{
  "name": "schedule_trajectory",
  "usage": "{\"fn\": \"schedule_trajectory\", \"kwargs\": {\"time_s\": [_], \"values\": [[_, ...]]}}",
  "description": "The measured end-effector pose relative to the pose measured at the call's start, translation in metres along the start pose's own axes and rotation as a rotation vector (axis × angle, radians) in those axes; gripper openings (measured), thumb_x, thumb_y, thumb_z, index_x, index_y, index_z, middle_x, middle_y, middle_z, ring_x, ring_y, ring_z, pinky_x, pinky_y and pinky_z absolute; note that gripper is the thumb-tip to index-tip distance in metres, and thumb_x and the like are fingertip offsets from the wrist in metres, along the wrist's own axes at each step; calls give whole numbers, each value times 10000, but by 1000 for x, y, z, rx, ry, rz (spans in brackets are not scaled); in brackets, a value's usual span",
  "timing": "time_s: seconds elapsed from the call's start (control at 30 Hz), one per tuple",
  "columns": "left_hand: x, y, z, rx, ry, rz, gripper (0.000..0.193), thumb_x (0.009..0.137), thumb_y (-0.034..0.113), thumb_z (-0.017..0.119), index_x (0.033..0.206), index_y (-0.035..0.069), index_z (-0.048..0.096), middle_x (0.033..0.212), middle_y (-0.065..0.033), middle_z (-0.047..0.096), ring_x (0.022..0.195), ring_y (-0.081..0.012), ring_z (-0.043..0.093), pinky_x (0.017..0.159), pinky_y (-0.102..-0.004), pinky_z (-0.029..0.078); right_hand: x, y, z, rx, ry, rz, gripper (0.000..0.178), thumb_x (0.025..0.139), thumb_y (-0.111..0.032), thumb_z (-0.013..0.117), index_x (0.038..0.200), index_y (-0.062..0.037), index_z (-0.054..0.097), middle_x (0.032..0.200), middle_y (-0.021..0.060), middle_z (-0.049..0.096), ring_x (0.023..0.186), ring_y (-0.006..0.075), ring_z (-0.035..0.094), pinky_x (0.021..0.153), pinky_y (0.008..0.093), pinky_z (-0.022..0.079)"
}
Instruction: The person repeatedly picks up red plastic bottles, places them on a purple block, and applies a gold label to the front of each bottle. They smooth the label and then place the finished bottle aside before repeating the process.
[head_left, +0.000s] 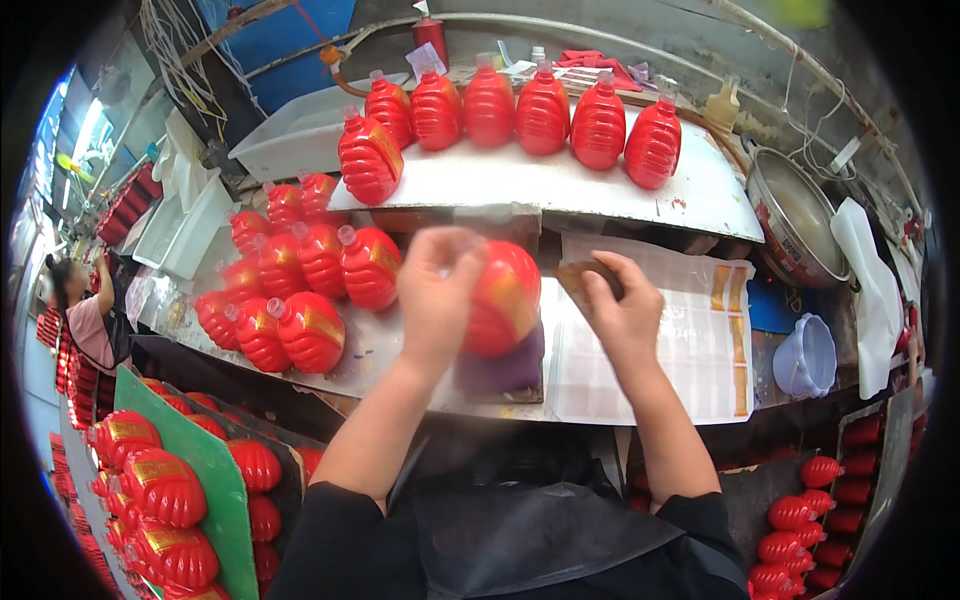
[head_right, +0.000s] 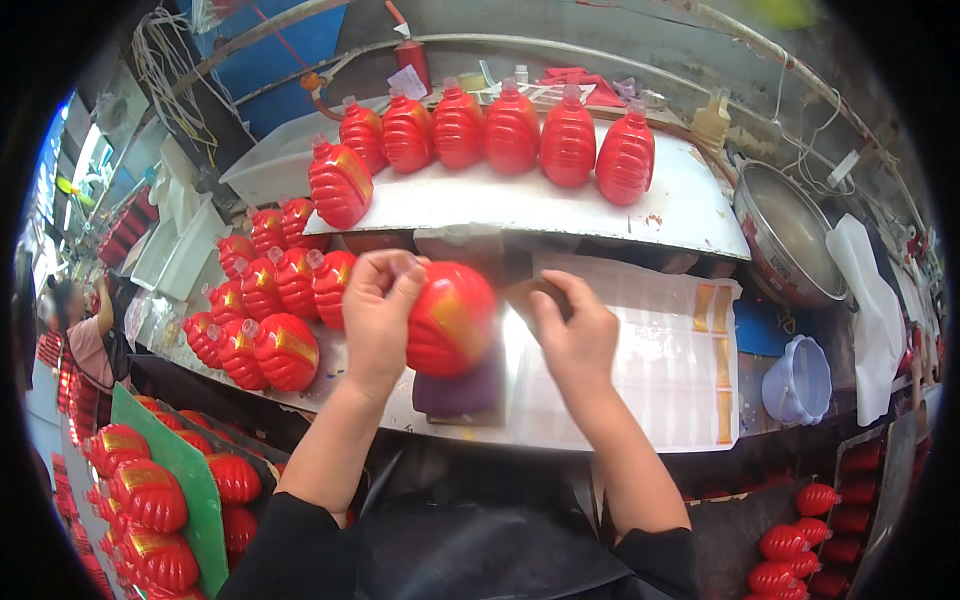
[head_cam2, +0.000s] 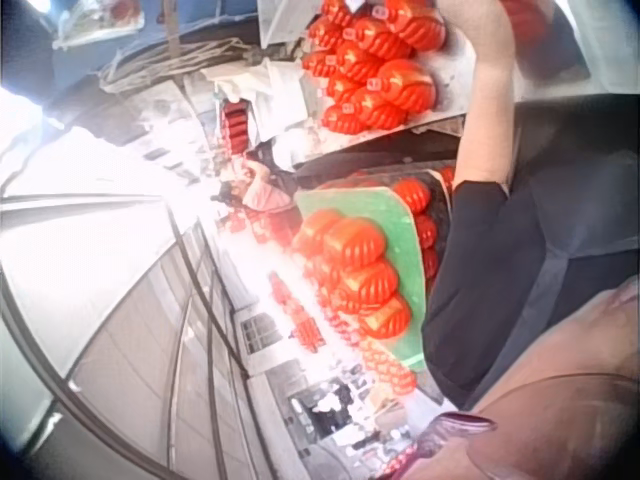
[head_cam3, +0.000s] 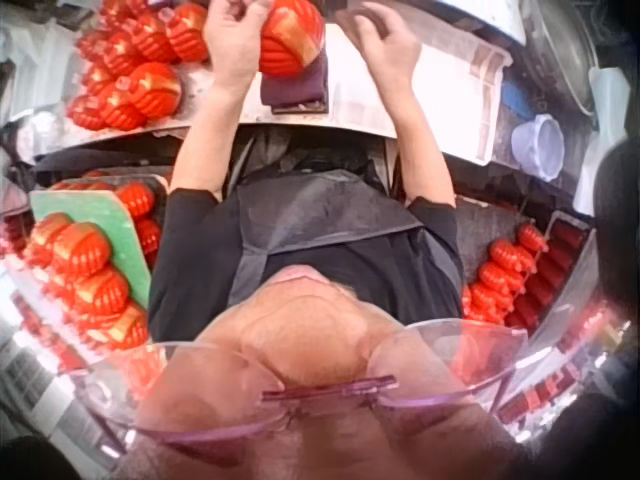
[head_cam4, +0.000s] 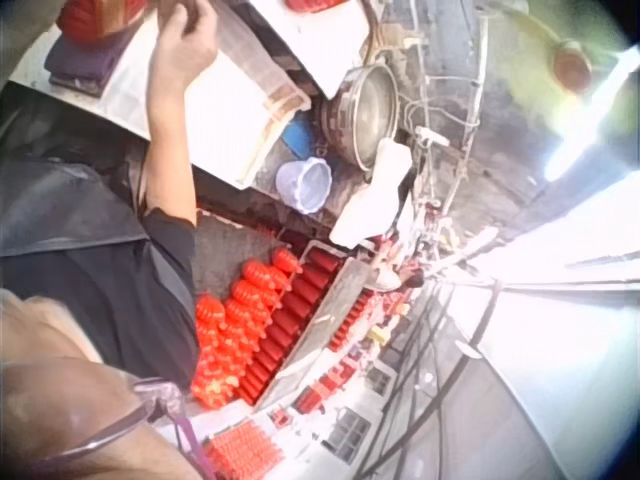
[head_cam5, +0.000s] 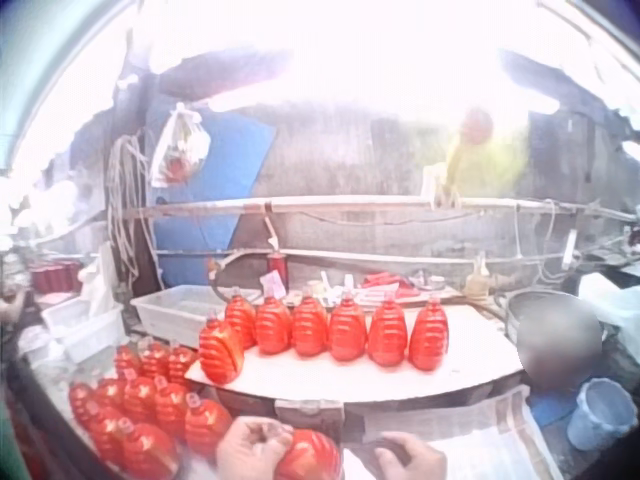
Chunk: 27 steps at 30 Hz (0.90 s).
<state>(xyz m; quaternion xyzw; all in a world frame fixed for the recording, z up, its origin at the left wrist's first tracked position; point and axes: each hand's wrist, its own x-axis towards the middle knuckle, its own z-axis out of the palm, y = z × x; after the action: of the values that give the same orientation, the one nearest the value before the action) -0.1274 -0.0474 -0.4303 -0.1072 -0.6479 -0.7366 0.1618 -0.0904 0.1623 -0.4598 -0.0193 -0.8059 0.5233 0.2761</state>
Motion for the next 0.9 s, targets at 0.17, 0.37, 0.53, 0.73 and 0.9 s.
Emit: {"fn": "schedule_trajectory", "kwargs": {"time_s": [0.17,0.37,0.53,0.73,0.9], "values": [[75,23,-8,-48,111,325,124,1056,146,670,1063,25,644,1028,-36,687,958,-85,614,864,-260,516,-12,37,-90,523,-58,421,238,992,-21,639,1228,-40,668,1145,63,700,1032,141,657,935,286,522],[189,-11,-23,157,132,273,253,1063,215,652,1162,-14,695,1135,-106,711,1007,-188,686,952,-339,556,-90,53,-199,476,95,598,162,974,-154,658,1026,-32,752,1058,32,688,1028,122,615,945,286,461],[245,-52,-50,476,171,268,421,1030,312,712,1248,-46,674,1236,-131,726,1114,-195,688,1005,-306,532,-167,55,-278,364,278,813,256,1020,-243,641,1013,-7,738,729,44,670,502,73,563,458,223,426],[272,-93,-75,595,186,244,471,1018,336,727,1266,-59,659,1262,-138,724,1176,-212,674,1046,-306,507,-293,70,-399,-1284,642,885,334,927,-277,688,1178,-67,754,1271,191,673,1188,379,649,1000,469,528],[275,-93,-72,718,216,214,533,1008,357,731,1353,-37,633,1292,-148,722,1205,-239,675,1074,-325,493,-398,65,-480,-1580,664,1484,538,992,-459,638,1312,-31,575,1399,339,525,1125,510,661,942,579,552]]}}
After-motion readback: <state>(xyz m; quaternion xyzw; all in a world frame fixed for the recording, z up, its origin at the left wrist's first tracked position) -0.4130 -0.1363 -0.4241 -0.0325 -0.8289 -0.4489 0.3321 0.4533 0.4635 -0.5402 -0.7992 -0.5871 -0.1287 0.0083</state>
